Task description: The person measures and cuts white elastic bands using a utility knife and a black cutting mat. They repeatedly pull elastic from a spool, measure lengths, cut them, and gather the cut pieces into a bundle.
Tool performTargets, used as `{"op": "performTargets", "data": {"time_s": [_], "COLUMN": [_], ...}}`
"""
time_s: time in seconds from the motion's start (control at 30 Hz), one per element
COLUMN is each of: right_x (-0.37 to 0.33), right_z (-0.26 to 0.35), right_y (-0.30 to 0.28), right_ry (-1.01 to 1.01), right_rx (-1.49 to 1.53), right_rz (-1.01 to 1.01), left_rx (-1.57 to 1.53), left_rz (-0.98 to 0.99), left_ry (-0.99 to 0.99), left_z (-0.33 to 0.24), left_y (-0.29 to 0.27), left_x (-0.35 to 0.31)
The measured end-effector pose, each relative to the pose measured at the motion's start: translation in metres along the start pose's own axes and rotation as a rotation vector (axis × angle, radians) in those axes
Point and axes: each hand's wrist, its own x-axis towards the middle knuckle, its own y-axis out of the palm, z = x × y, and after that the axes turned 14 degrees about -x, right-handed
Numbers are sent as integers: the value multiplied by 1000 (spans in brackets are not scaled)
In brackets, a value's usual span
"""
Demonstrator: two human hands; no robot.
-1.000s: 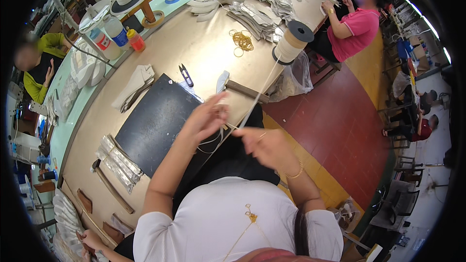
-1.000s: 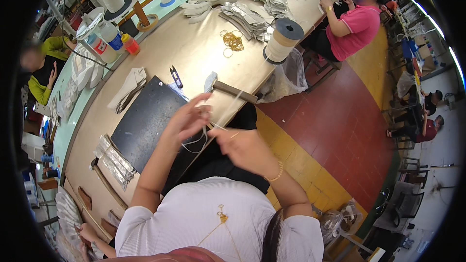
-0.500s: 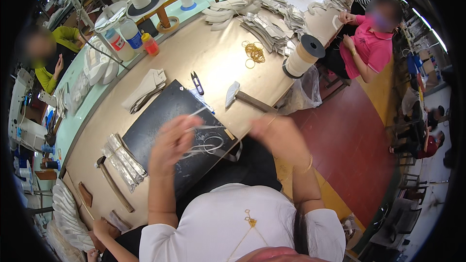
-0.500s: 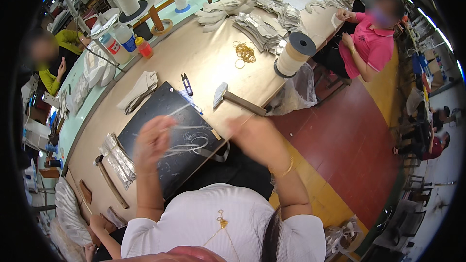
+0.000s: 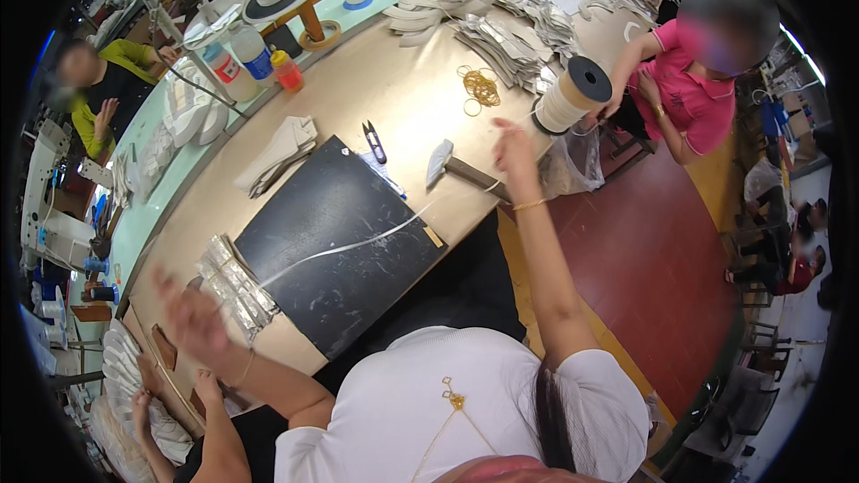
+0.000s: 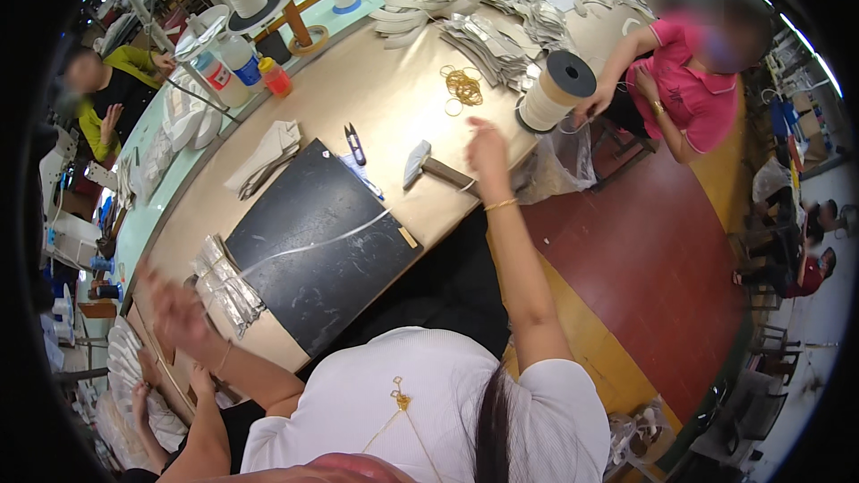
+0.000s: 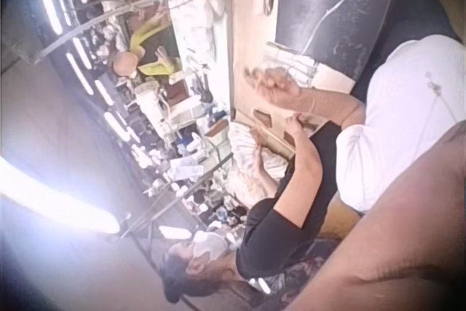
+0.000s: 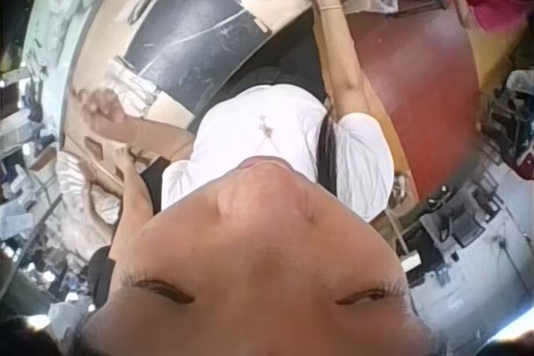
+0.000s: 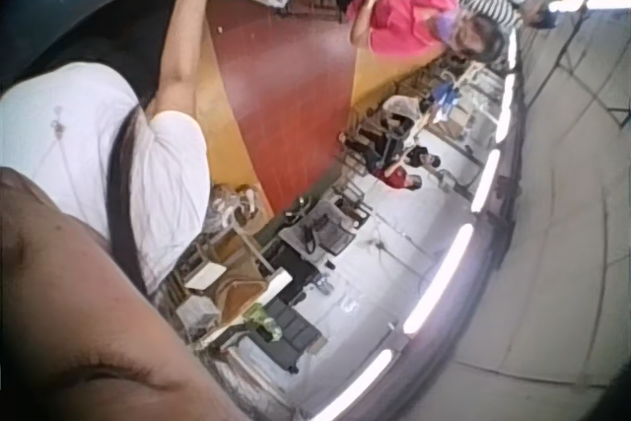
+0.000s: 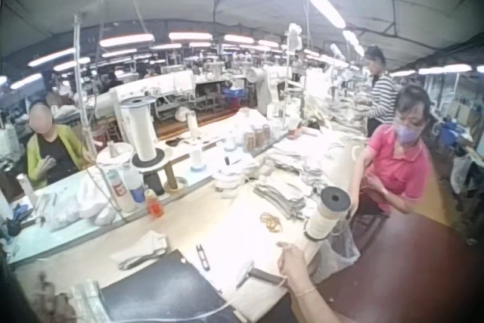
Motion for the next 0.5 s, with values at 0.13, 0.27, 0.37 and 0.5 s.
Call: {"op": "performTargets", "data": {"time_s": [0.13,0.27,0.37,0.5], "right_x": [-113,-206,-229,-208], "right_z": [43,63,38,22], "right_y": [60,102,119,86], "right_ry": [-600,-978,-1040,-1022], "right_rx": [-668,-791,-720,-749], "right_rz": [278,744,1008,1131], "left_rx": [274,118,32,35], "left_rz": [-76,60,188,260], "left_ry": [-736,-1450,-1579,-1283], "left_z": [143,239,249,211], "left_y": [28,59,117,120], "left_x": [47,49,50,69]}}
